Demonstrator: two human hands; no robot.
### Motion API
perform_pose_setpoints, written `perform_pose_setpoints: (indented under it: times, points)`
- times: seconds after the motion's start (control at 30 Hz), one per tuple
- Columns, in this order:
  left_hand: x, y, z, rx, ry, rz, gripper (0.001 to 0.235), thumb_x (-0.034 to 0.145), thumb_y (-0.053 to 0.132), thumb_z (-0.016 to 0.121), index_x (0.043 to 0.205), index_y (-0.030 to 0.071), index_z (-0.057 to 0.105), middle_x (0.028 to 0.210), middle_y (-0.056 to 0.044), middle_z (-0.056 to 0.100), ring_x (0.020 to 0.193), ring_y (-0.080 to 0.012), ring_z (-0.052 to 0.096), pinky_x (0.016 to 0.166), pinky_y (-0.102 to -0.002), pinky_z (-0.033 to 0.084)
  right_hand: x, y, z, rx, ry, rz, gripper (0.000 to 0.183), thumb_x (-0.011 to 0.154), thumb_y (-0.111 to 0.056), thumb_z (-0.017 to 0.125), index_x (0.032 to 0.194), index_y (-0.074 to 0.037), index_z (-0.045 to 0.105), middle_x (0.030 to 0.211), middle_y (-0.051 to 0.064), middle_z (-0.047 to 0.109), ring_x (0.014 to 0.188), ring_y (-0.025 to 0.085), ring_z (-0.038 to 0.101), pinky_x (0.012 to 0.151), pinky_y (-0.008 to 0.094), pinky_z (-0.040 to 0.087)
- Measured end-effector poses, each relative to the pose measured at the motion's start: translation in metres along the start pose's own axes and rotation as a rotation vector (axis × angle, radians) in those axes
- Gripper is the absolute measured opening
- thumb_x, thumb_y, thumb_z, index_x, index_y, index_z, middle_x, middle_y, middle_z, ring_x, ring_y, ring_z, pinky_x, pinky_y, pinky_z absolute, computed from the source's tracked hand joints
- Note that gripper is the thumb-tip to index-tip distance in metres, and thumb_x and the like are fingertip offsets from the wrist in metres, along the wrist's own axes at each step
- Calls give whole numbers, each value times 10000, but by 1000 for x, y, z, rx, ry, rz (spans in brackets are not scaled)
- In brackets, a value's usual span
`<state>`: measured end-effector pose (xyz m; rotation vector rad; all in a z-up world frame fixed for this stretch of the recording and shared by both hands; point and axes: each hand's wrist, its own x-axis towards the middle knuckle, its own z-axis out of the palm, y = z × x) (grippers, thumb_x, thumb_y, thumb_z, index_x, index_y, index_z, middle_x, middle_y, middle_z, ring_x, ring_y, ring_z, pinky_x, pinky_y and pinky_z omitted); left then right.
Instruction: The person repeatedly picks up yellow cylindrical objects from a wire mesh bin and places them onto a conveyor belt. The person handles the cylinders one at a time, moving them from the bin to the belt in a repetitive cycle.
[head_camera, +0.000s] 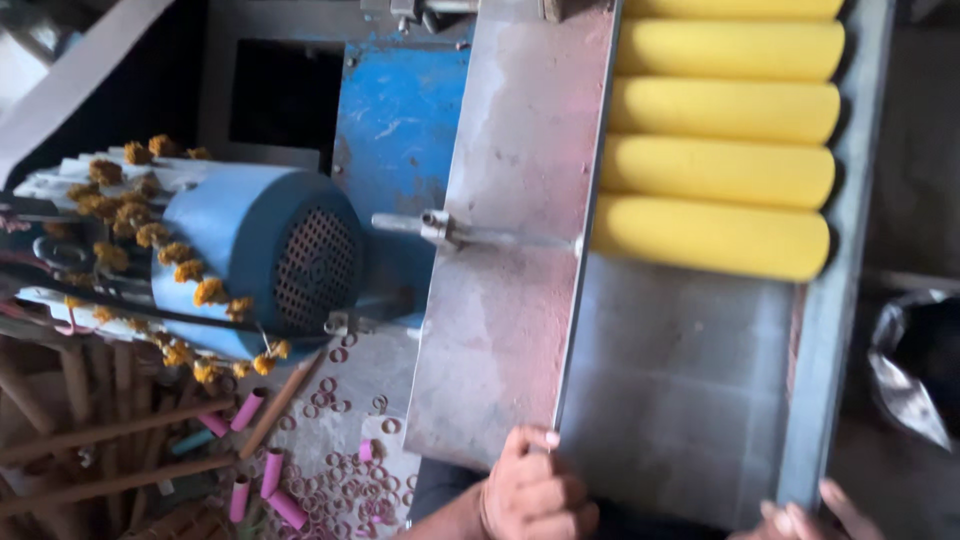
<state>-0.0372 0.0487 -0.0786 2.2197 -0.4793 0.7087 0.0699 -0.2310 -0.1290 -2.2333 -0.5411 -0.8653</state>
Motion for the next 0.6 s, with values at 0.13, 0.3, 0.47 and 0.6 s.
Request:
perform_pose_setpoints:
  times: [0.13, 0.3, 0.47, 0.6]
  points:
    - [20, 5, -3, -71, 69, -52, 238, 824, 299, 805, 895, 100, 695, 877, -44, 596, 784, -222, 606, 1012, -510, 438, 11, -5, 6, 12, 41, -65, 84, 1032, -50, 632, 1028, 27, 667, 984, 158, 675, 894, 336, 692, 799, 423, 567]
    - [24, 2, 0, -6, 141, -24, 224, 743, 262, 731, 851, 83, 650, 889, -88, 618, 821, -293, 573, 932, -515, 417, 44, -32, -4, 43, -100, -116, 31, 1038, 9, 667, 1054, 30, 684, 1060, 179, 704, 1106, 377, 681, 978, 440, 525]
    - [18, -11, 4, 73, 118, -14, 164, 692, 193, 711, 813, 105, 645, 848, -78, 593, 810, -302, 567, 843, -473, 432, 86, -59, -21, 115, -303, -143, 206, 889, -92, 740, 1095, -87, 733, 1061, 75, 696, 1219, 337, 617, 1060, 472, 451]
    - [7, -26, -2, 198, 17, 3, 242, 692, 137, 779, 897, 76, 665, 896, -124, 645, 859, -366, 575, 820, -517, 449, 67, -47, -112, 227, -456, 8, 352, 897, -179, 744, 1216, -40, 693, 1251, 139, 680, 1207, 317, 596, 1031, 437, 455]
